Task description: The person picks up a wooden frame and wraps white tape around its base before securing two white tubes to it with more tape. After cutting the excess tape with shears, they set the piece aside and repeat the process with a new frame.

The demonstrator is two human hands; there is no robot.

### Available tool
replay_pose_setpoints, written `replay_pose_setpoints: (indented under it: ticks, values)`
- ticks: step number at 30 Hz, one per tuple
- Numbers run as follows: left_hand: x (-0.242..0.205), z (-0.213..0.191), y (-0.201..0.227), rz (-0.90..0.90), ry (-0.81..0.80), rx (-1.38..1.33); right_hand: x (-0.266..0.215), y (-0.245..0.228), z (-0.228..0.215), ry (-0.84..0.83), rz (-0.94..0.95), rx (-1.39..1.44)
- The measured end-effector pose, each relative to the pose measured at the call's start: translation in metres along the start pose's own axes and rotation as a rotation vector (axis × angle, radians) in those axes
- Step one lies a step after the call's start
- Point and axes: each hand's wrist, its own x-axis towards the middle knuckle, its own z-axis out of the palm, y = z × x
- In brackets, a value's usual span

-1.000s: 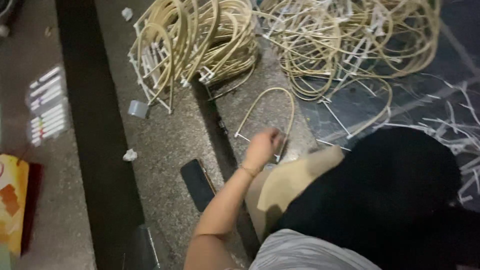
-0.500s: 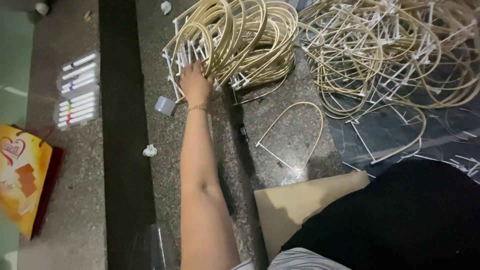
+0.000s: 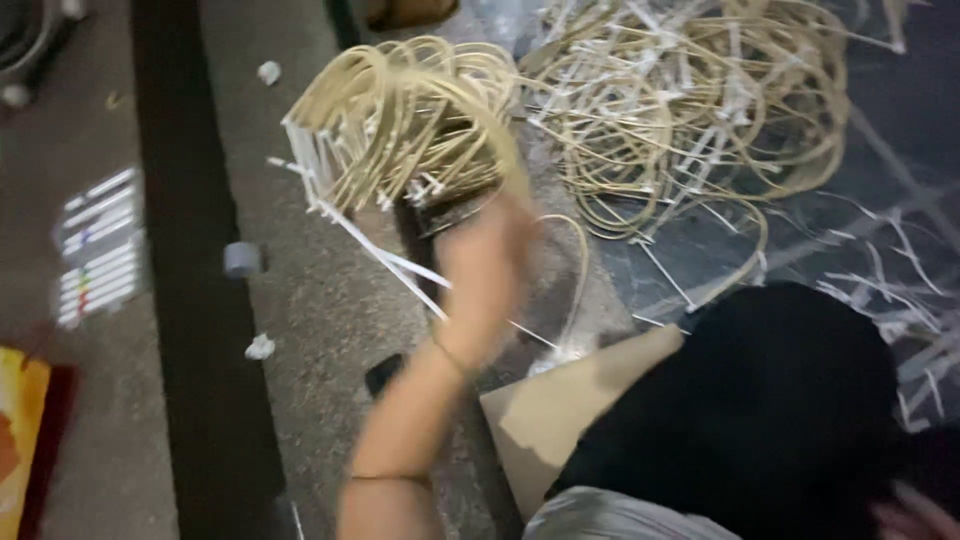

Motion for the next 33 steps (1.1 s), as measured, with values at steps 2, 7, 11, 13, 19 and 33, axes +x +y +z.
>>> replay_pose_setpoints:
  ticks: [2, 7, 11, 13, 19, 33]
  values:
    - [-0.044, 0.030, 0.084, 0.136, -0.211, -0.078, -0.040, -0.158, 0.058, 0.057, 0.016, 0.050]
    - [-0.134, 0.119, 0.200, 0.167, -0.820, -0.502, -0.106, -0.258, 0.160, 0.090, 0.026, -0.033]
    - [-0.151, 0.143, 0.230, 0.411, -0.736, -0.737, -0.110, -0.177, 0.151, 0.132, 0.149, 0.137]
    - [-0.142, 0.140, 0.222, 0.534, -0.730, -0.647, -0.141, -0.187, 0.128, 0.198, 0.183, 0.383]
    - [-0.125, 0.138, 0.153, 0.674, -0.430, -0.197, -0.201, -0.238, 0.090, 0.581, 0.172, 0.236]
    - [-0.121, 0.166, -0.008, 0.392, -0.499, -0.015, -0.169, -0.349, 0.132, 0.112, 0.090, -0.022]
